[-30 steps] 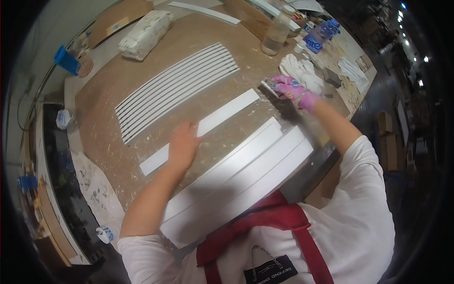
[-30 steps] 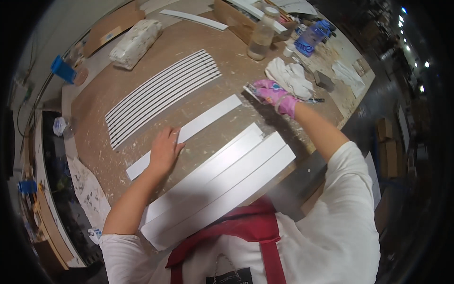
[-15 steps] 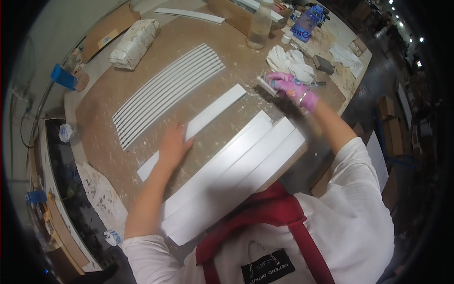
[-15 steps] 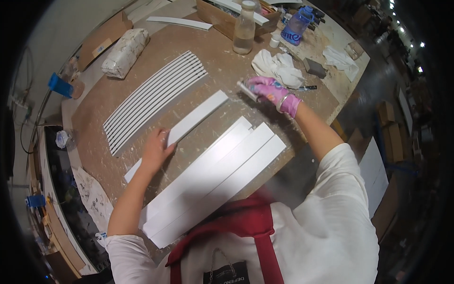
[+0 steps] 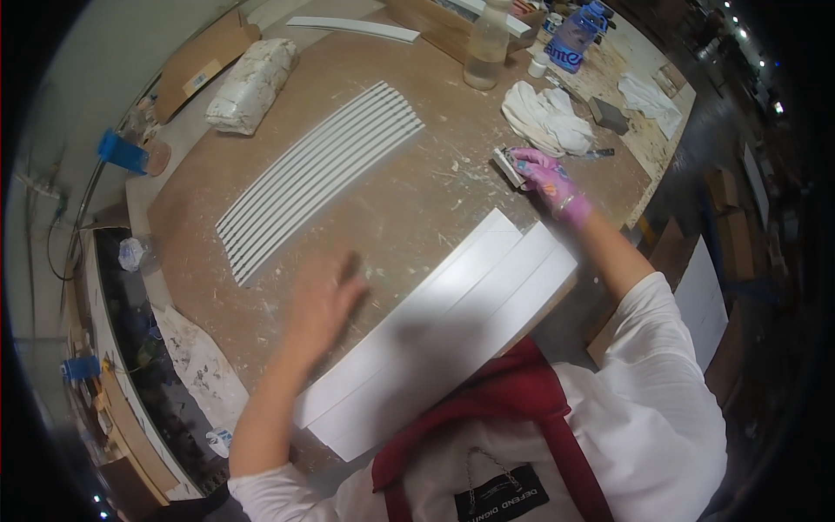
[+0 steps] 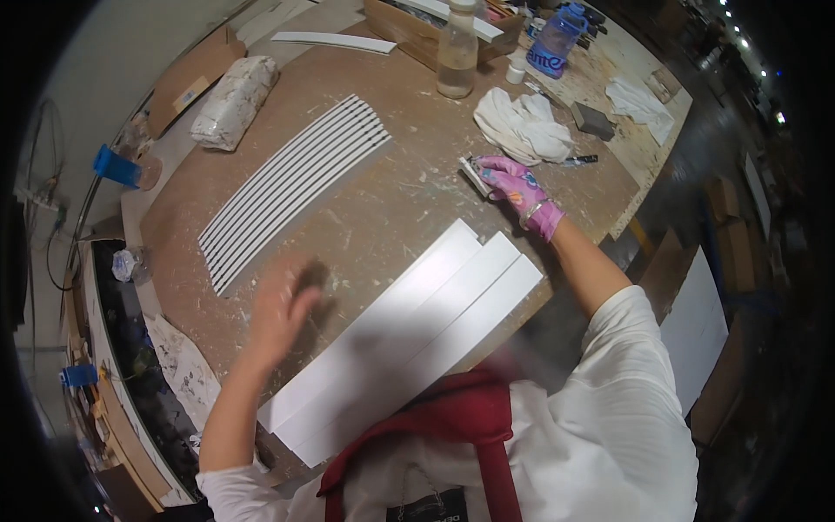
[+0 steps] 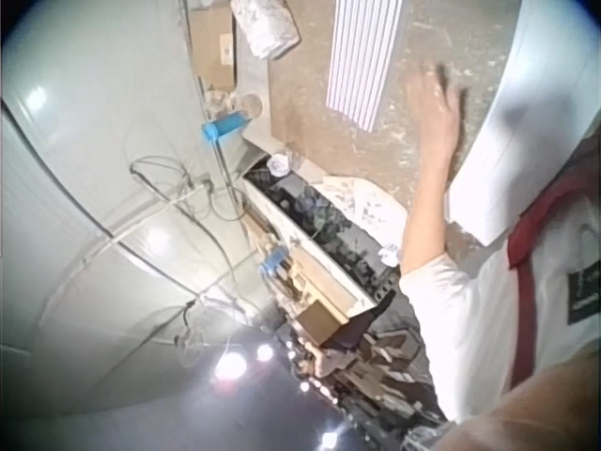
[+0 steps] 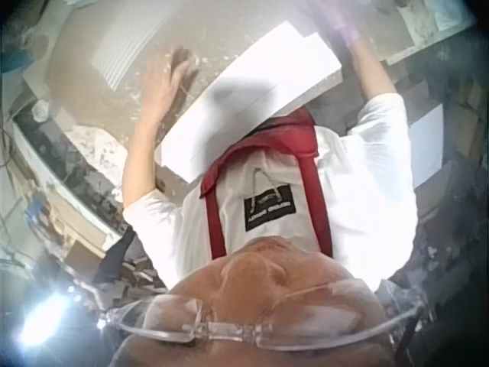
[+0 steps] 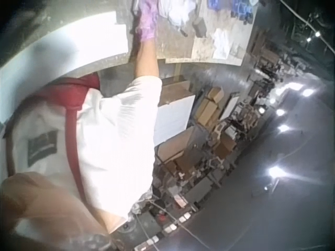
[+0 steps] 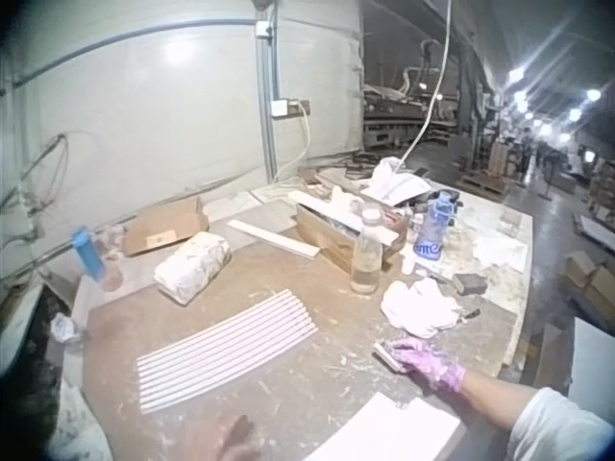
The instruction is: The person wipes down white wooden slats and a larger white furniture piece using a white cloth, handling the items one by one on a workbench.
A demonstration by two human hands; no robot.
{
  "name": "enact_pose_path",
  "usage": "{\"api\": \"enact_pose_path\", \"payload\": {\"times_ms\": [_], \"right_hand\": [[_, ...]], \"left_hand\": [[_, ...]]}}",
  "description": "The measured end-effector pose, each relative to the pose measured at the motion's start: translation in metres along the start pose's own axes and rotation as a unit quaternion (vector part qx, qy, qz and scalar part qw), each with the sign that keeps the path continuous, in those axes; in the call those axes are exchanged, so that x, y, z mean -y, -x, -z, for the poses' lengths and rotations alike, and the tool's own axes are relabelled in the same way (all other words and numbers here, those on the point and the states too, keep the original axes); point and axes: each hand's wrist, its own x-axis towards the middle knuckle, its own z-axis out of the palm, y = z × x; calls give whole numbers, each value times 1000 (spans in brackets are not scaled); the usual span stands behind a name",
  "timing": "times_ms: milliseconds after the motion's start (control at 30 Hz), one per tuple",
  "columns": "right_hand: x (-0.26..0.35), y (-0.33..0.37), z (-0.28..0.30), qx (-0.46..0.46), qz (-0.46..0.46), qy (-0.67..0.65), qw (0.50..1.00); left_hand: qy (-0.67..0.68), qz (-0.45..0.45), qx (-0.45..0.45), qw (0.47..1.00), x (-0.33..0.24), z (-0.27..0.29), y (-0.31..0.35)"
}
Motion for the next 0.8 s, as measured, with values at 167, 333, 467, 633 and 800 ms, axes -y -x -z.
{"api": "enact_pose_path", "payload": {"times_ms": [167,333,467,633,800], "right_hand": [[38,-39,-38,43,28,-1,999],[43,-66,-39,33,23,109,993],[33,-104,-60,53,55,199,977],[41,-101,-96,59,79,308,946],[55,-66,-37,219,-53,263,938]], "left_hand": [[-219,70,-108,967,80,-41,-40],[-210,-42,-53,975,67,-46,-19],[-133,-17,-140,981,76,-47,-35],[-138,14,-132,982,94,-55,-38],[-123,15,-126,984,92,-60,-40]]}}
